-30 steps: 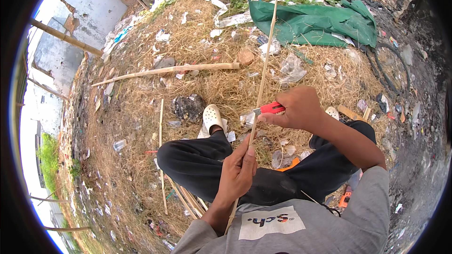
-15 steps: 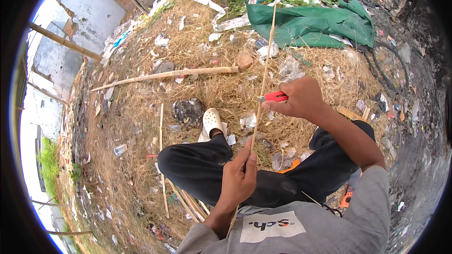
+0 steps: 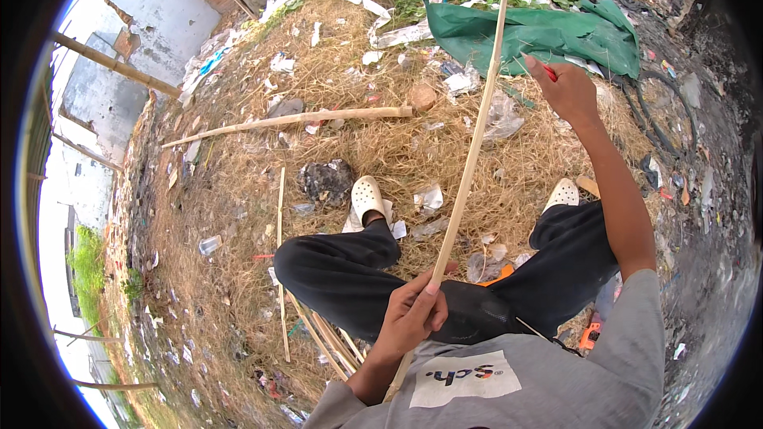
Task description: The person sits on the ground and uses a red utility knife to shave the surface of a long, thin bamboo stick. They hold the stick with their left hand and repeatedly scrape along its length with the knife in their right hand, removing thin strips of material.
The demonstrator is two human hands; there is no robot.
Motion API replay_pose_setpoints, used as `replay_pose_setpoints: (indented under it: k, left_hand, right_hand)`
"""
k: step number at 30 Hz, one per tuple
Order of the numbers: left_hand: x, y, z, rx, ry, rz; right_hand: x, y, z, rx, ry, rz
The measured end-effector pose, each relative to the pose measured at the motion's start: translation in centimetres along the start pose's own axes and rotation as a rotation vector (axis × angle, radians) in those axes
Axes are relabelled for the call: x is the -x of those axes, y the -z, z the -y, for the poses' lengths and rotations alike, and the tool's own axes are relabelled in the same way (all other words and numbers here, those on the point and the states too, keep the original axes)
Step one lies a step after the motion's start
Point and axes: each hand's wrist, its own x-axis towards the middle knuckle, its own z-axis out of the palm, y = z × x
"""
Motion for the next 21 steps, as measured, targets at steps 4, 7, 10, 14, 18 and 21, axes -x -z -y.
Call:
replay_pose_setpoints:
  k: [4, 7, 10, 14, 18, 21]
  left_hand:
    - [-2.0, 0.3, -0.6, 0.139, -0.058, -0.018]
    - [-2.6, 0.0, -1.6, 0.126, -0.073, -0.05]
    - [-2.9, -0.2, -2.1, 0.024, -0.099, -0.047]
    - [-2.8, -1.2, -2.5, -0.091, -0.15, -0.115]
    - [-3.0, -1.4, -2.1, -0.204, -0.21, -0.154]
    - [-2.9, -1.5, -1.8, -0.365, -0.246, -0.235]
  right_hand:
    - [7.8, -0.1, 5.4, -0.163, 0.41, 0.056]
    - [11.8, -0.2, 8.1, -0.188, 0.647, 0.182]
    - [12.5, -0.7, 8.3, -0.181, 0.73, 0.183]
    - [10.8, -1.2, 7.6, -0.124, 0.651, 0.096]
    - [12.0, -0.6, 7.9, -0.106, 0.727, 0.157]
    - [12.8, -0.4, 8.3, -0.116, 0.755, 0.192]
